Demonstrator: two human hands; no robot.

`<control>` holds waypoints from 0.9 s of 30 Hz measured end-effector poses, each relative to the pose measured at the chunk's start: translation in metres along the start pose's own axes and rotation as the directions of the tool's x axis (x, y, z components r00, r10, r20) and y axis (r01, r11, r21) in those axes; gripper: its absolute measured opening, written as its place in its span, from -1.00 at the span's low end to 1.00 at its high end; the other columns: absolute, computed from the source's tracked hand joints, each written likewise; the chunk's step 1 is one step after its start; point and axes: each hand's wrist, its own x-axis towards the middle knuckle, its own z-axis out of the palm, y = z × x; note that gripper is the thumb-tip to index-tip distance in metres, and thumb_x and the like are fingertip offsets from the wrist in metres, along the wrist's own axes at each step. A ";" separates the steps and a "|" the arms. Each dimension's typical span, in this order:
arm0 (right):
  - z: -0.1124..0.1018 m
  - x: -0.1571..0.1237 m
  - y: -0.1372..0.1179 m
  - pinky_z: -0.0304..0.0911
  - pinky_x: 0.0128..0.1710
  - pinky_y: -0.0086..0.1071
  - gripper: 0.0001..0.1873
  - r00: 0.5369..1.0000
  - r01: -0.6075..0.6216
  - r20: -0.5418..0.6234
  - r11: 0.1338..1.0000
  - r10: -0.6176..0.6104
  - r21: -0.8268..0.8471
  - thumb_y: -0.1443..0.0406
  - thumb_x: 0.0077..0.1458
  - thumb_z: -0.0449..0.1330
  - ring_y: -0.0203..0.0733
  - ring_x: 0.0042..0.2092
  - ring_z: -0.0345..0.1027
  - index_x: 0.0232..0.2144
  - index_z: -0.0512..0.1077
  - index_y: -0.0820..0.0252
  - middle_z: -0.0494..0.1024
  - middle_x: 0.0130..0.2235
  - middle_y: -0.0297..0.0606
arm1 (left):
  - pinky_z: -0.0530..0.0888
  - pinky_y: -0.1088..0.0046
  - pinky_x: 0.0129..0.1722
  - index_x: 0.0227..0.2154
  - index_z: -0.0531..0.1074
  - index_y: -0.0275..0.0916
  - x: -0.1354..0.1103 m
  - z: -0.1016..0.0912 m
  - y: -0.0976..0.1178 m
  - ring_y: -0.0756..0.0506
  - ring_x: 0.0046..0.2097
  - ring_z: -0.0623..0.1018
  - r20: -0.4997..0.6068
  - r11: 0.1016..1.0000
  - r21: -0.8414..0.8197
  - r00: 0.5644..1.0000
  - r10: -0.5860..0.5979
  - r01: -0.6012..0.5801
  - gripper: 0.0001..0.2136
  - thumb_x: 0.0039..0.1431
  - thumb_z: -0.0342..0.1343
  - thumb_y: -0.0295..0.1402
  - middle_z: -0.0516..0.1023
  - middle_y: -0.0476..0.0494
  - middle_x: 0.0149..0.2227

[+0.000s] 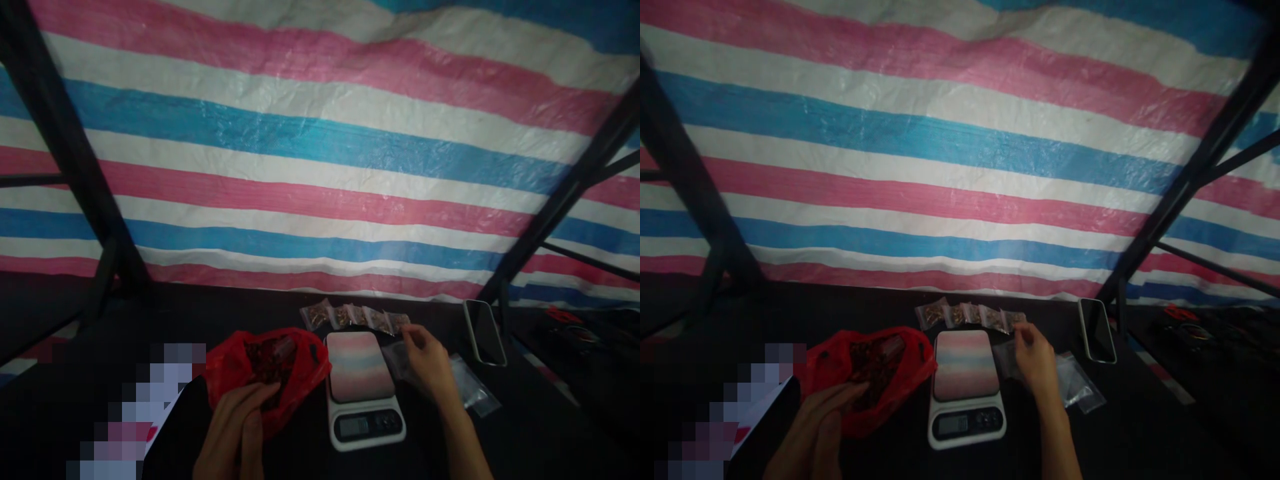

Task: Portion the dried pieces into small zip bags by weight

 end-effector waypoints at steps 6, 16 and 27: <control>-0.012 -0.021 0.004 0.39 -0.19 -0.15 -0.77 0.965 0.114 0.242 0.992 -0.097 -0.057 0.09 -0.03 0.29 0.07 -0.26 0.56 -0.37 0.60 0.06 0.70 -0.31 -0.20 | 0.59 0.44 -0.08 -0.09 0.63 -0.07 0.000 -0.007 -0.004 -0.10 -0.08 0.66 -0.013 0.993 0.053 0.994 0.106 -0.105 -0.74 0.44 0.01 -0.31 0.68 -0.09 -0.12; -0.008 -0.024 0.012 0.31 -0.20 -0.19 -0.66 0.951 0.090 0.309 0.979 -0.029 -0.185 0.07 0.11 0.16 0.03 -0.22 0.54 -0.15 0.55 0.08 0.67 -0.26 -0.20 | 0.58 0.51 -0.08 -0.14 0.58 -0.13 0.003 0.001 0.006 -0.06 -0.11 0.65 -0.054 0.974 0.079 0.975 0.215 -0.211 -0.77 0.42 -0.01 -0.43 0.65 -0.09 -0.17; -0.013 -0.022 0.002 0.37 -0.17 -0.15 -0.63 0.967 -0.084 0.234 0.992 0.103 -0.091 0.06 0.06 0.14 0.00 -0.30 0.57 -0.14 0.51 0.09 0.68 -0.29 -0.20 | 0.59 0.51 -0.12 -0.17 0.60 -0.10 -0.011 0.015 0.026 -0.04 -0.15 0.66 -0.062 0.990 -0.072 0.991 0.115 -0.119 -0.73 0.49 -0.04 -0.36 0.63 -0.08 -0.19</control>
